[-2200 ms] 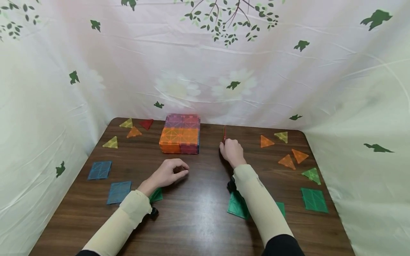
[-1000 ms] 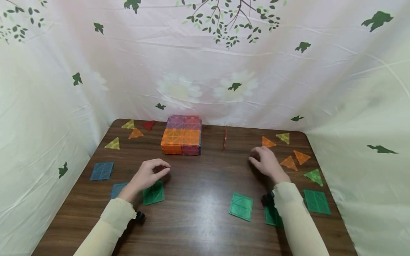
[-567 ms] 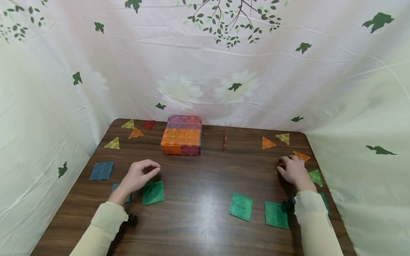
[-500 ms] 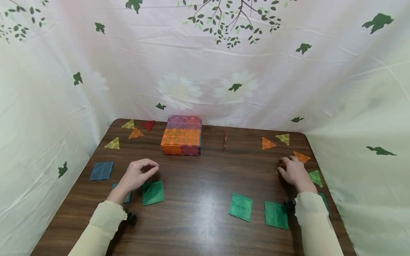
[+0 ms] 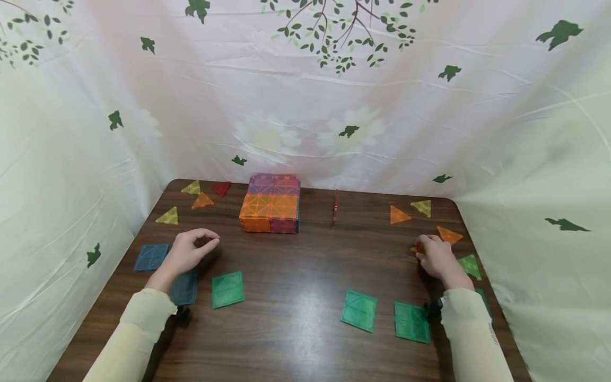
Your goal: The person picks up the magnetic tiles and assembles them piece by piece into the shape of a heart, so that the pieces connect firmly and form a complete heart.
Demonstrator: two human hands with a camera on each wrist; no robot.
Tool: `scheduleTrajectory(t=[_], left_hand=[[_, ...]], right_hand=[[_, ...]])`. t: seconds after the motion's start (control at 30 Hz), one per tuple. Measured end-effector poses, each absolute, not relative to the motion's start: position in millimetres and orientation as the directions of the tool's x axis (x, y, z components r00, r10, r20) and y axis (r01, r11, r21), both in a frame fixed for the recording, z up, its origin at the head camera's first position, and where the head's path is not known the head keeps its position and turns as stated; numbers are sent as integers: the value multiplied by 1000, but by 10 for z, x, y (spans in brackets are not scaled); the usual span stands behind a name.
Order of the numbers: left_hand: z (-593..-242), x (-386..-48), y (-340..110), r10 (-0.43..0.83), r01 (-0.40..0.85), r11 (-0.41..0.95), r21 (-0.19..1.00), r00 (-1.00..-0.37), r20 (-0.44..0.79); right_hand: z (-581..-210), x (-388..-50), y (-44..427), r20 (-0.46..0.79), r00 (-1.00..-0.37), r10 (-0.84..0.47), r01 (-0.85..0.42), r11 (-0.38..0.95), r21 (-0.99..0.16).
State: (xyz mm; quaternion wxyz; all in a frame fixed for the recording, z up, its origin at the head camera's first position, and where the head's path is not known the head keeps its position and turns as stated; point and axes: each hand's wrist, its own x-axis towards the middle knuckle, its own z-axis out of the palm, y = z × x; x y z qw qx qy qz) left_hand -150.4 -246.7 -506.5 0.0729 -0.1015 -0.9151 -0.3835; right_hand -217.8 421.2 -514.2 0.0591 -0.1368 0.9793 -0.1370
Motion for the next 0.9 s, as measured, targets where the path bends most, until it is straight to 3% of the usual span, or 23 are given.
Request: scheduleTrajectory(t=[0.3,0.53,0.73,0.9], left_hand=[[-5064,-1685,-2536,131,217,712,668,-975,177],[-5103,-1829,-2568,102,176,739,651,-983,151],[-5180,-2012,-2603,20,84,808,583,-993,115],[-5228,-2202,-2684,-12,16,888,459,-998,58]], right_hand=[[-5139,-2120,4077,81,-950,-302,-310,873,-376],[-5061,-2105,3829,137,-939,-315,-341,811,-476],[-5135,-2098,3626,108,-935,-338,-336,744,-578],[-5216,-2090,3500,85,-912,-400,-375,735,-565]])
